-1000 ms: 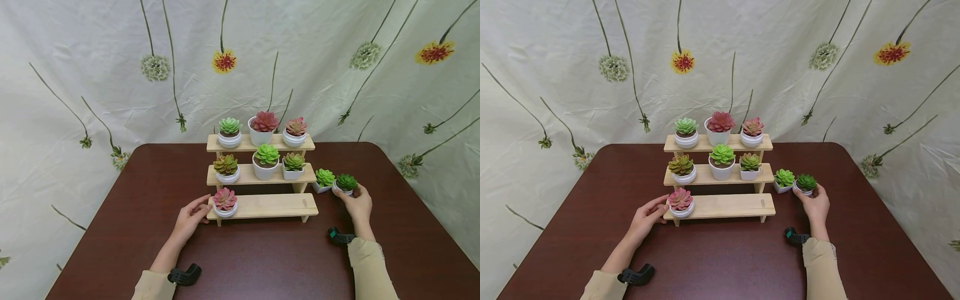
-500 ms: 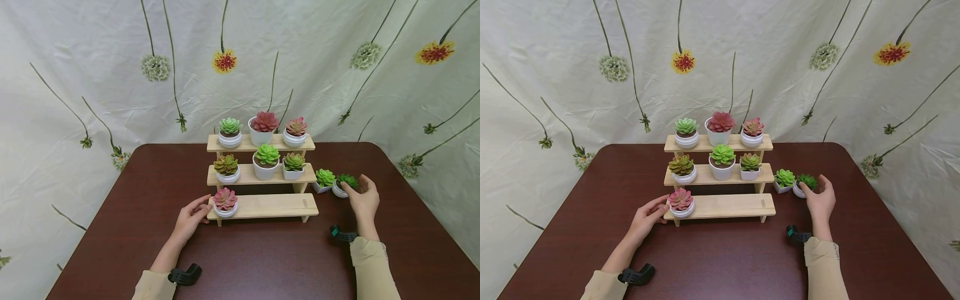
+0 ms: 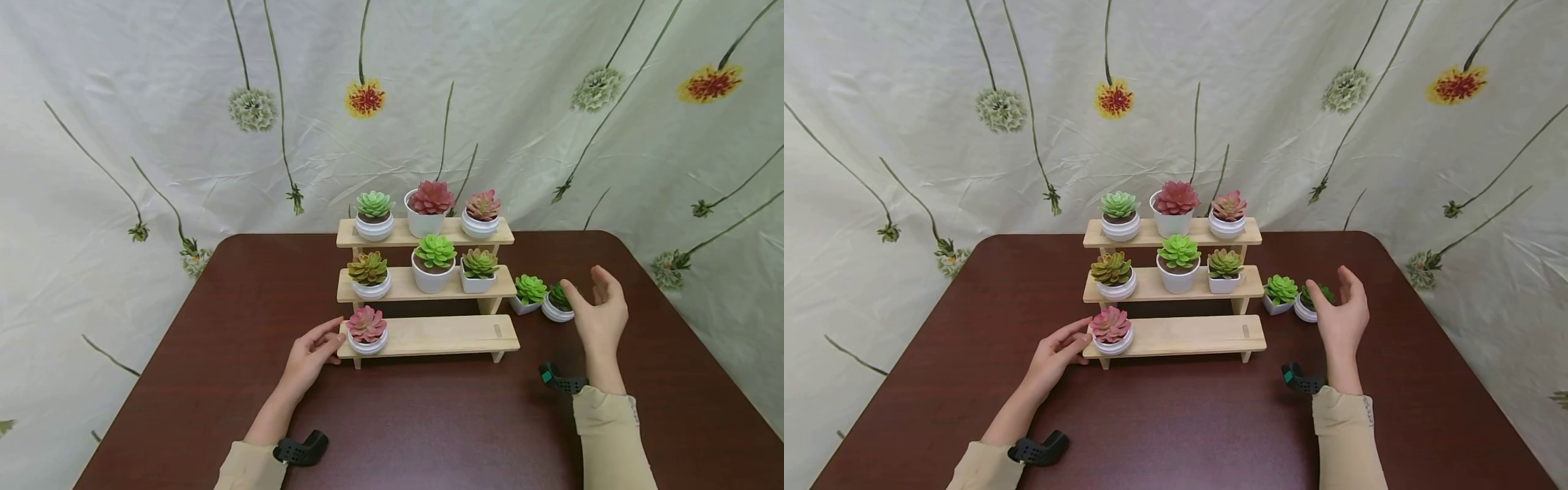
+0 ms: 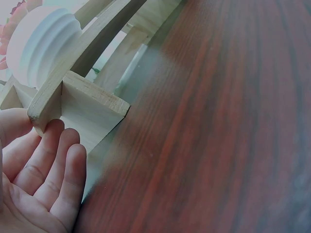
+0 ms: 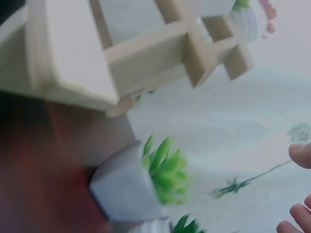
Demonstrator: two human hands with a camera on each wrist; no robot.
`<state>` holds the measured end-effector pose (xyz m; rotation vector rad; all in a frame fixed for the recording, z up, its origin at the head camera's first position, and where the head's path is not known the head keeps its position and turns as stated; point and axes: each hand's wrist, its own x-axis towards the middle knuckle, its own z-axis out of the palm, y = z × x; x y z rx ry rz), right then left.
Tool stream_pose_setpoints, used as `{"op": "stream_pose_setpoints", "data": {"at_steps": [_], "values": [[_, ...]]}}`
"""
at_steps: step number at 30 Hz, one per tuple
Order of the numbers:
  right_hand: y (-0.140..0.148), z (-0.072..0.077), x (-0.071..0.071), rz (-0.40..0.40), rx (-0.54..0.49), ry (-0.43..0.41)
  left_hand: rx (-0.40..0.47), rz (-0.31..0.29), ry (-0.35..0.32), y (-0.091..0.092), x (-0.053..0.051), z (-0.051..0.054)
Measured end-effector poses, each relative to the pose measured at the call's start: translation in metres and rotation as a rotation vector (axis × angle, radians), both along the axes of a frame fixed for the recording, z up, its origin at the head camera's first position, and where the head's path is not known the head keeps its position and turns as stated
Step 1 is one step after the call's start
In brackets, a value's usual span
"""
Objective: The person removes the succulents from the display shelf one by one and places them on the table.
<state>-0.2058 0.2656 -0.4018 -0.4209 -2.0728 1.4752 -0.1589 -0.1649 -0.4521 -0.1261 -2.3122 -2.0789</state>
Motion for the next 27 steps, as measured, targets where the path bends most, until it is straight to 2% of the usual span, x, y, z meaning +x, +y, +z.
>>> {"op": "stream_pose_setpoints", "data": {"at_steps": [8,13,27], "values": [[-0.012,0.022,0.008,0.041,-0.073,0.091,0.008,-0.006,0.002,0.000,0.000,0.000],[-0.023,0.030,0.014,0.080,-0.066,0.150,0.006,-0.008,-0.001,0.000,0.000,0.000],[-0.054,0.036,0.021,0.199,0.016,0.274,-0.009,0.000,-0.014,0.000,0.001,0.001]]}}
